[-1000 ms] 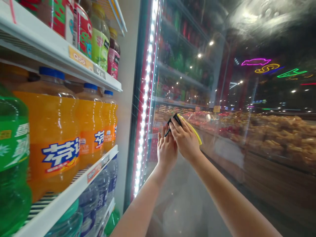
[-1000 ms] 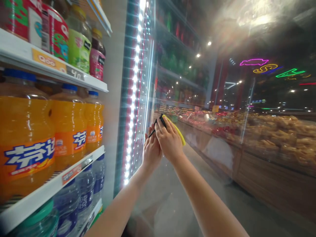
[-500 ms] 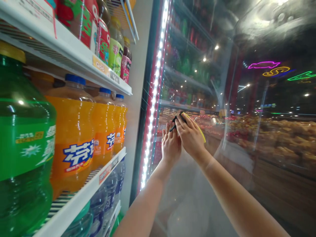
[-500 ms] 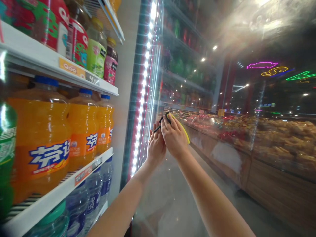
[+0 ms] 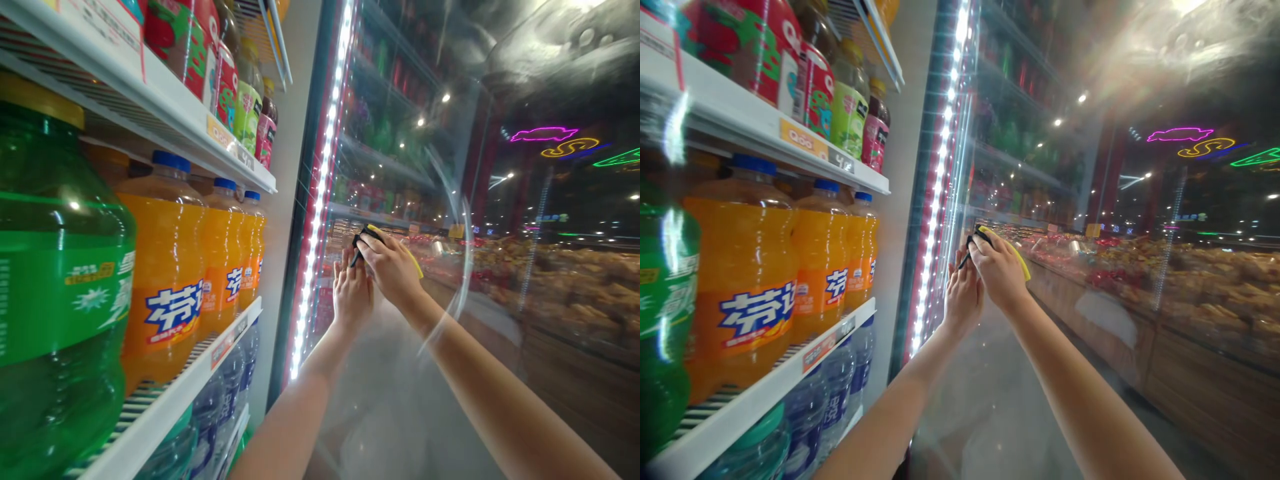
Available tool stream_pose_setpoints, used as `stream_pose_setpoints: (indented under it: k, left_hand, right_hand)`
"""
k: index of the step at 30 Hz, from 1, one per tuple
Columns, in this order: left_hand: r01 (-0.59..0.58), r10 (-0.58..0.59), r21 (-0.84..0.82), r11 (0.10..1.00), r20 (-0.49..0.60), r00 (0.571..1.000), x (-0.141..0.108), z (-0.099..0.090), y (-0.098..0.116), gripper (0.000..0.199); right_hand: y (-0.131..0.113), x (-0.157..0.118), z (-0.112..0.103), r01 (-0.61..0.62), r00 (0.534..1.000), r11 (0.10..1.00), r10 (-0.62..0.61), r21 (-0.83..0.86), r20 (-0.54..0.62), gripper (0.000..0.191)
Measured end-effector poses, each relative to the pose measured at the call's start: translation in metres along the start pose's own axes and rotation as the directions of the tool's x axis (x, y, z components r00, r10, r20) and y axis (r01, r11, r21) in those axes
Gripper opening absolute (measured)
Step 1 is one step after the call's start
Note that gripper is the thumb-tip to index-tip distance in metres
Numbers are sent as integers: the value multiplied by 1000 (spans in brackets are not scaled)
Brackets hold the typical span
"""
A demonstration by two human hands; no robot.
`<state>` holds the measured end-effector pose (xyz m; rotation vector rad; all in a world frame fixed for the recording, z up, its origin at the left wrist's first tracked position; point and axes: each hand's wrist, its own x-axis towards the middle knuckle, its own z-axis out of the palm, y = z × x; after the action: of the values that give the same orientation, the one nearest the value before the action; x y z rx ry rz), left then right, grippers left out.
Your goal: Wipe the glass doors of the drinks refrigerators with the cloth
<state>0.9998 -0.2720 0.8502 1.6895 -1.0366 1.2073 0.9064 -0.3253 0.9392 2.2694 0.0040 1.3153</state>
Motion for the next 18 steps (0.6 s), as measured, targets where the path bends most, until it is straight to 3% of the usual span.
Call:
stream_pose_setpoints:
  k: [2,5,10,14,18]
  left_hand:
    - [29,-29,0,1000,8,1000,6,-3,-17,50]
    - [80,-79,-1,997,32,996,-18,0,-33,48]
    - [99,-99,-19,995,-12,995,-71,14,-17,60]
    - [86,-86,-8,996,0,996,-51,13,-12,61]
    - [72,-72,15,997,18,997,-19,-2,-40,51]
  right_hand:
    - [-10,13,13,-2,1000,1000,3,25,-9,40]
    - [-30,6,31,32,999,998,-33,46,0,38]
    - [-34,-36,29,148,988,987,-150,69,28,39]
    - [-23,-24,19,88,996,994,-90,61,23,40]
    - [-36,8,35,-1,1000,997,1,81,-2,38]
